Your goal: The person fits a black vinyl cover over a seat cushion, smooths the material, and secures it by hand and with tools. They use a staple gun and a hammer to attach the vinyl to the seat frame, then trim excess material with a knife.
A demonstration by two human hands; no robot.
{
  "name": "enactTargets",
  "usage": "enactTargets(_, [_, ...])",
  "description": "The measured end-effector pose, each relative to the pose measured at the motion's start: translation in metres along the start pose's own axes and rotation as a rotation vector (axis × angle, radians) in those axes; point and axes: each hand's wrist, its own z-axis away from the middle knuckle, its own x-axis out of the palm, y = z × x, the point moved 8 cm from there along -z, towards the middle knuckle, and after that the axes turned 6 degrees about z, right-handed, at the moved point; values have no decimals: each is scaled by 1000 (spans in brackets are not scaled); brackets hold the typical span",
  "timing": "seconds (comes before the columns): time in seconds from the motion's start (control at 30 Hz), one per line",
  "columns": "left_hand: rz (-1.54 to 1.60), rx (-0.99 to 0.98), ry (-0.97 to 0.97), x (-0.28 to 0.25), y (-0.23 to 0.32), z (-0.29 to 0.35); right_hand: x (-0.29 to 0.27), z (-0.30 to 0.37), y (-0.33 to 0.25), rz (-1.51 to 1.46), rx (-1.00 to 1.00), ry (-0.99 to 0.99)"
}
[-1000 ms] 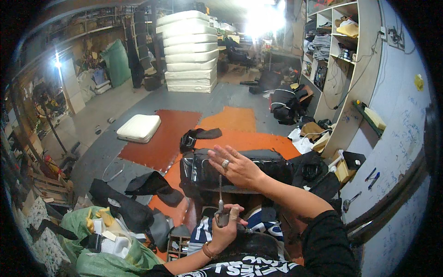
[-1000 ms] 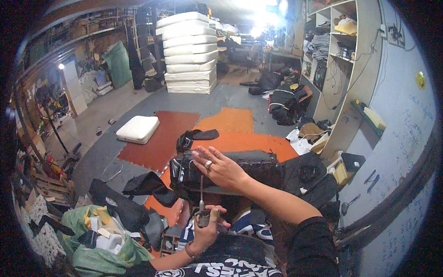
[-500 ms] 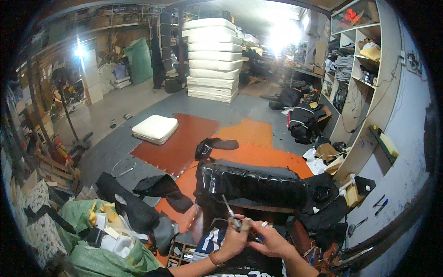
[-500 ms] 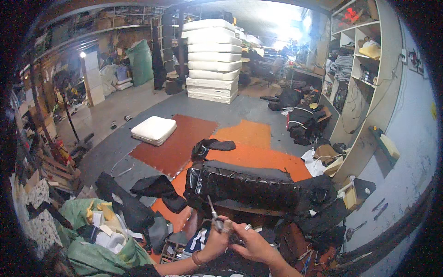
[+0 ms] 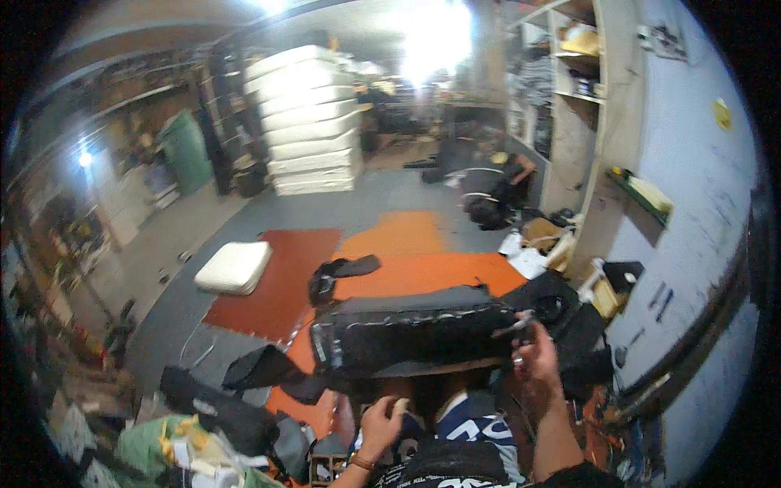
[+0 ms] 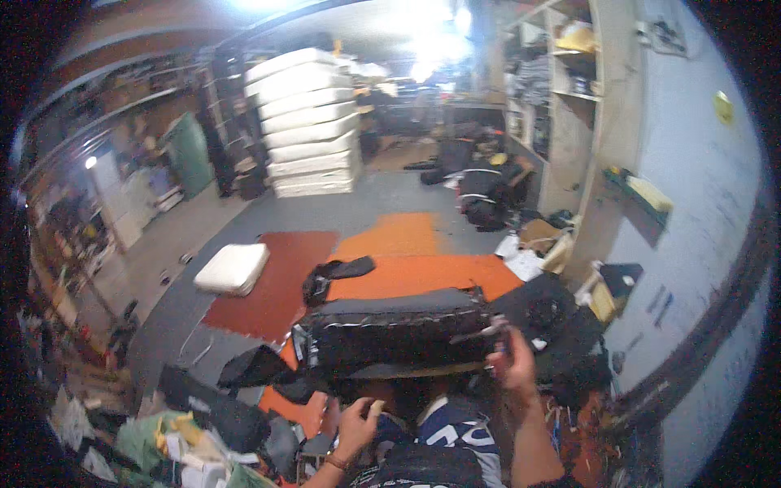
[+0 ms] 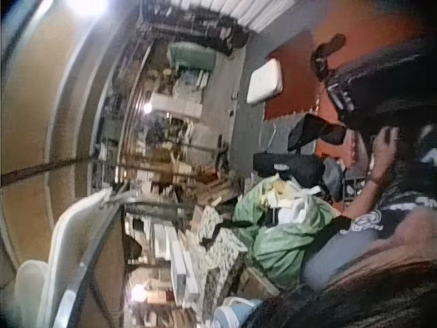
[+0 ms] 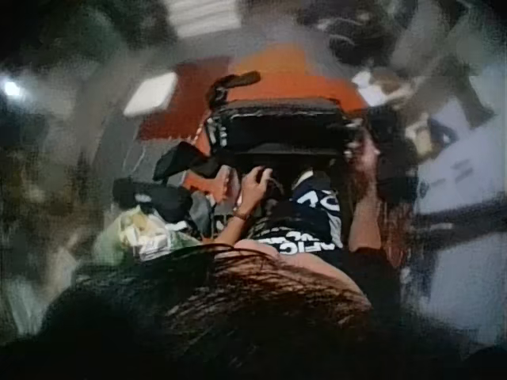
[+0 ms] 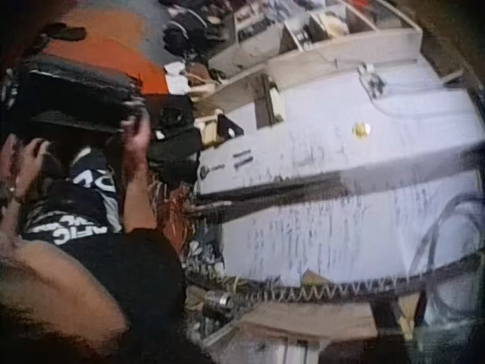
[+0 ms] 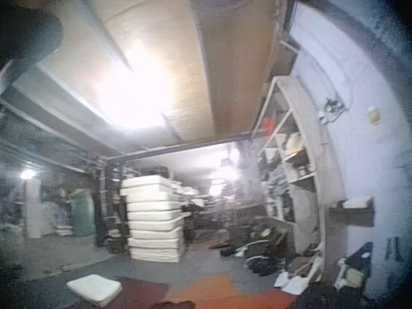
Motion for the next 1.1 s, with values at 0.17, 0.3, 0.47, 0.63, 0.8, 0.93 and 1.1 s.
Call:
enactTargets(0.17, [19,-27,69,4,12,-8,64,-2,4,115,62,-517])
enactTargets(0.3, [-207,-49,10,-2,-4,-6,95,-12,24,221,19,-665])
enactTargets(0.47, [-288,177,309,-8,31,1,90,-36,39,27,-33,-600])
enactTargets(0.63, [-350,170,244,-1,12,-1,78,-57,69,-102,39,-592])
enactTargets(0.8, [-580,-106,34,-9,11,-5,51,-66,67,-8,129,-518])
enactTargets(0.93, [-167,13,17,2,6,-6,-6,-56,21,-141,61,-258])
enactTargets(1.1, [-77,51,49,-1,13,-3,-71,-41,-4,-182,-114,-76])
